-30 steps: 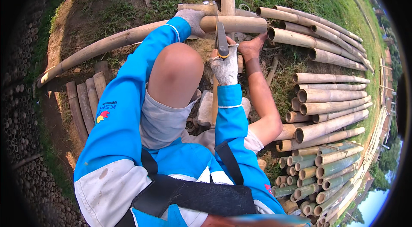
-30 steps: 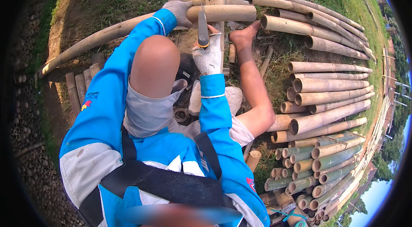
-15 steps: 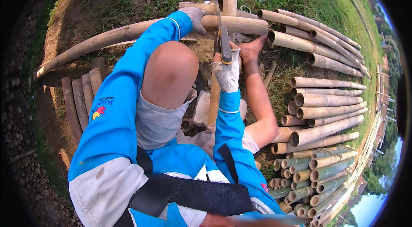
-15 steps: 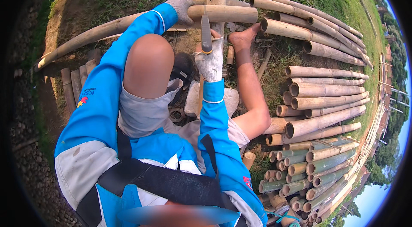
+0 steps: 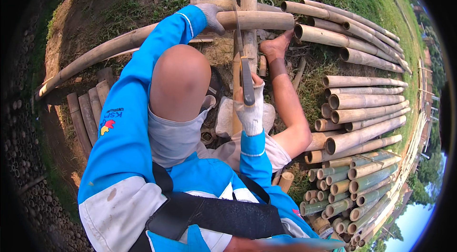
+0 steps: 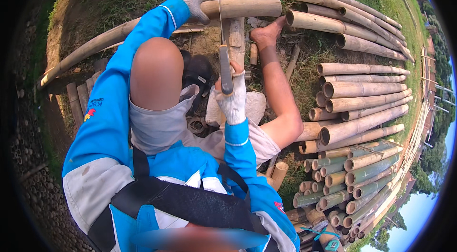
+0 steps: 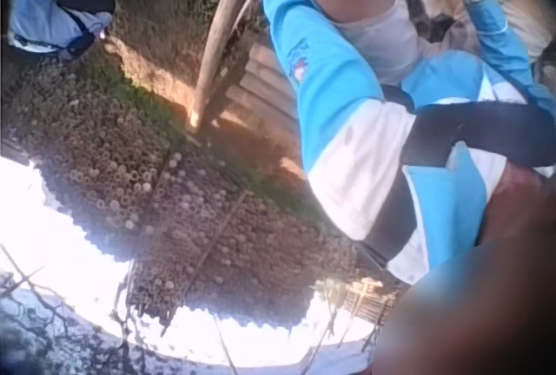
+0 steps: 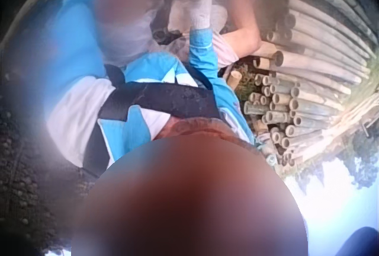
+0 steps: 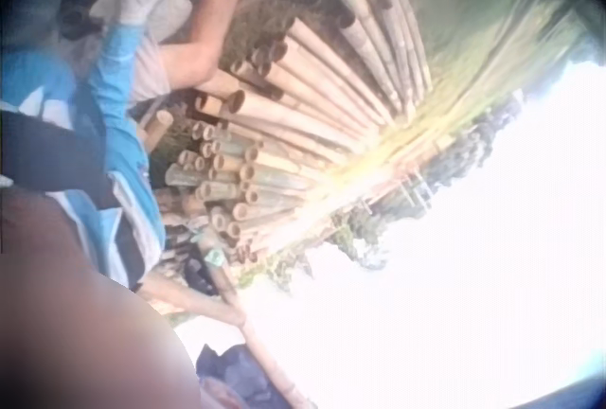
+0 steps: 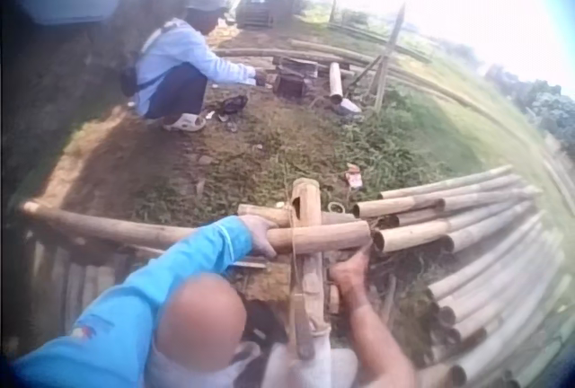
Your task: The person uses a hand saw to cut long bamboo poles into shorter sections. They position each pole on a wooden stand, saw through it, and then move the cut pieces aside. The task is performed repeatedly in an outdoor area with many bamboo poles.
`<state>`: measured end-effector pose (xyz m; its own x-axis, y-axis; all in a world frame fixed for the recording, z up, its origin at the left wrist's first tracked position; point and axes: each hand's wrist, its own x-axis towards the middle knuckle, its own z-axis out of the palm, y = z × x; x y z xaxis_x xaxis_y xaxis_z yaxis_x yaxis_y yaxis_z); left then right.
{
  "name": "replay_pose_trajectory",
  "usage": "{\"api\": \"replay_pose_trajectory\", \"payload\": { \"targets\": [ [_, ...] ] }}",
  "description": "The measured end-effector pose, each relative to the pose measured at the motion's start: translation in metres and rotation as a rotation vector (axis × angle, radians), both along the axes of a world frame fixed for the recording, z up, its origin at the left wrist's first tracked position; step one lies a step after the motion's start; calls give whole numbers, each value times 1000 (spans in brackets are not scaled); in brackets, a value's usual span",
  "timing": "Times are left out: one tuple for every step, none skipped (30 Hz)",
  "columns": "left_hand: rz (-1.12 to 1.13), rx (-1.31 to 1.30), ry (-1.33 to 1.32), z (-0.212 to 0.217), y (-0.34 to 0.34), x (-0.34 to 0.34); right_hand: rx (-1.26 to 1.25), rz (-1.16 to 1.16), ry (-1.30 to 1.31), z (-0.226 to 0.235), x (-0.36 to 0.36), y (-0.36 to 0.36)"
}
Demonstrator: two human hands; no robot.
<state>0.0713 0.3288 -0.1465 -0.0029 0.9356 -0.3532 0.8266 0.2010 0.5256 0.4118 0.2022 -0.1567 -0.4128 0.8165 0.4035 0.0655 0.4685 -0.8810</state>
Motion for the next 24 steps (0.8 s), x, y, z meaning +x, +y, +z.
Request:
{"api": "replay_pose_trajectory", "payload": {
  "targets": [
    [11, -25, -33, 5, -1, 1, -12, 7, -58, -12, -23, 26],
    [2, -4, -1, 8, -4, 3, -42, 12, -73, -18, -39, 47],
    [35, -38, -59, 12, -4, 2, -62, 23, -83, -18, -47, 59],
    [51, -83, -142, 13, -4, 2, -83, 31, -105, -13, -41, 54],
    [34, -166, -244, 11, -4, 2, -100, 30, -110, -4, -30, 45],
    [61, -214, -241, 8, -1, 0, -57, 2, -173, 9, -5, 18],
    [47, -162, -172, 7, 7, -6, -38, -25, -255, 23, 24, -15],
    [17, -137, -139, 1, 11, -11, -59, -3, -213, 36, 59, -53],
    [-8, -126, -111, -10, 10, -10, -138, 9, -227, 49, 92, -91],
    [-47, -142, -75, -15, 17, -13, -99, -2, -253, 56, 118, -119],
    [-21, -161, -178, -20, 21, -19, -111, -39, -284, 62, 136, -138],
    [0, -195, -275, -26, 21, -20, -112, -21, -283, 62, 141, -143],
    [-14, -269, -348, -29, 23, -24, -164, -33, -290, 66, 138, -141],
    [-12, -222, -221, -30, 25, -25, -143, -15, -221, 55, 118, -117],
    [0, -203, -220, -30, 26, -27, -152, -12, -231, 51, 95, -87],
    [1, -210, -226, -30, 25, -26, -205, -27, -243, 46, 67, -51],
    [-1, -206, -236, -29, 23, -25, -242, 15, -173, 36, 32, -15],
    [6, -175, -200, -28, 21, -23, -136, 40, -169, 26, -2, 23],
    [32, -203, -272, -27, 17, -21, -159, 59, -137, 15, -22, 40],
    [58, -217, -345, -26, 15, -20, -204, 61, -97, 5, -34, 56],
    [75, -260, -412, -26, 14, -19, -178, 101, -6, -4, -36, 55],
    [56, -240, -419, -25, 14, -20, -193, 52, -76, -6, -22, 38],
    [20, -203, -357, -27, 15, -21, -159, 52, -109, -8, -1, 19],
    [-11, -177, -288, -28, 17, -24, -67, -21, -247, -4, 34, -15]
  ]
}}
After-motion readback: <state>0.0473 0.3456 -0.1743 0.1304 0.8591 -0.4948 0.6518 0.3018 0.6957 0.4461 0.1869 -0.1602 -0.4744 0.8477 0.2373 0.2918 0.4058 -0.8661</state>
